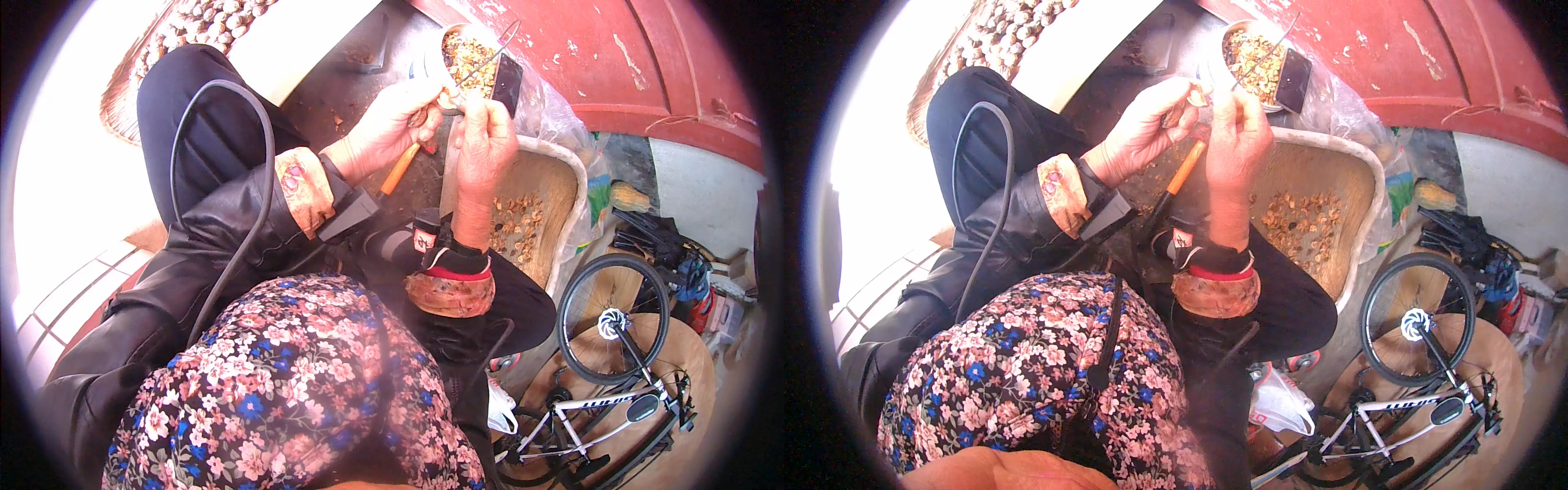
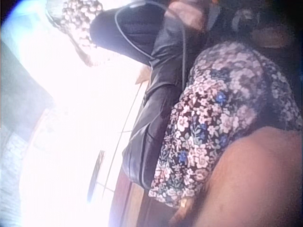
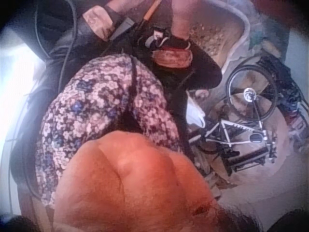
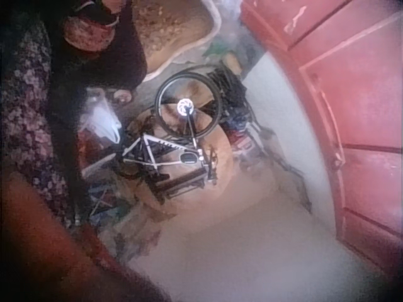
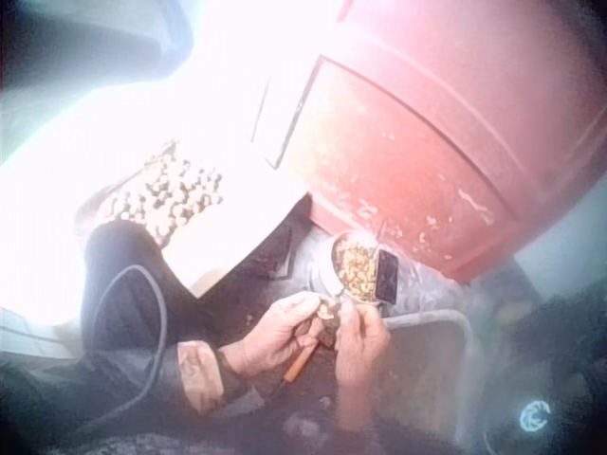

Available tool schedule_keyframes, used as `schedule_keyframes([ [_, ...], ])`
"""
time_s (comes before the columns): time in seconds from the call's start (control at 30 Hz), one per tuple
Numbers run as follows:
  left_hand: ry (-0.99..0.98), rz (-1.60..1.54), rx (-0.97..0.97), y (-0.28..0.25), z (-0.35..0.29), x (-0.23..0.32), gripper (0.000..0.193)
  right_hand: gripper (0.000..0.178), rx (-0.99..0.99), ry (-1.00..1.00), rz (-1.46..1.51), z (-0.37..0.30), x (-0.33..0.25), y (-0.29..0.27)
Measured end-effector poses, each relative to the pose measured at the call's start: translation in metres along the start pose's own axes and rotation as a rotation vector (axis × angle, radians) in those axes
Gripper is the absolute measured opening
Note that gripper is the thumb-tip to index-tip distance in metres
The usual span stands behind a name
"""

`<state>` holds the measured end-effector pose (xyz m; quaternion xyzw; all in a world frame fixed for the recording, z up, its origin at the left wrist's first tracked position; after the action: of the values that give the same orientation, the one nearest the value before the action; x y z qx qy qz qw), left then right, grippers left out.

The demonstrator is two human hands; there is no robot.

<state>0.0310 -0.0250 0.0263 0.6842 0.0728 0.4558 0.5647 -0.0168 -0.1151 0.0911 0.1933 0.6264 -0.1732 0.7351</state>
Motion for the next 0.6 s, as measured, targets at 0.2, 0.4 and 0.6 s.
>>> schedule_keyframes([
  [0.2,-0.049,-0.128,0.000,-0.004,0.001,-0.006,0.017,0.015,-0.165,-0.084,-0.262,0.000,-0.016,-0.001],
  [0.4,-0.045,-0.066,0.006,-0.002,-0.002,-0.005,0.018,0.013,-0.156,-0.087,-0.376,0.000,-0.015,-0.002],
  [0.6,-0.094,0.121,0.038,-0.001,-0.002,-0.006,0.017,0.012,-0.200,0.018,-0.373,0.000,-0.022,-0.006],
])
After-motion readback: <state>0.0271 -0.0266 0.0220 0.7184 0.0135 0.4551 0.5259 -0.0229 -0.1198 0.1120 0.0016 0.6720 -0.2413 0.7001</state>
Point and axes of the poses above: each hand's wrist, its own z-axis towards the middle knuckle, its own y-axis out of the palm, x = y × z, the point moved 3 cm from there along z, towards the middle knuckle, and after that the axes turned 15 degrees about z, right-handed, at the moved point
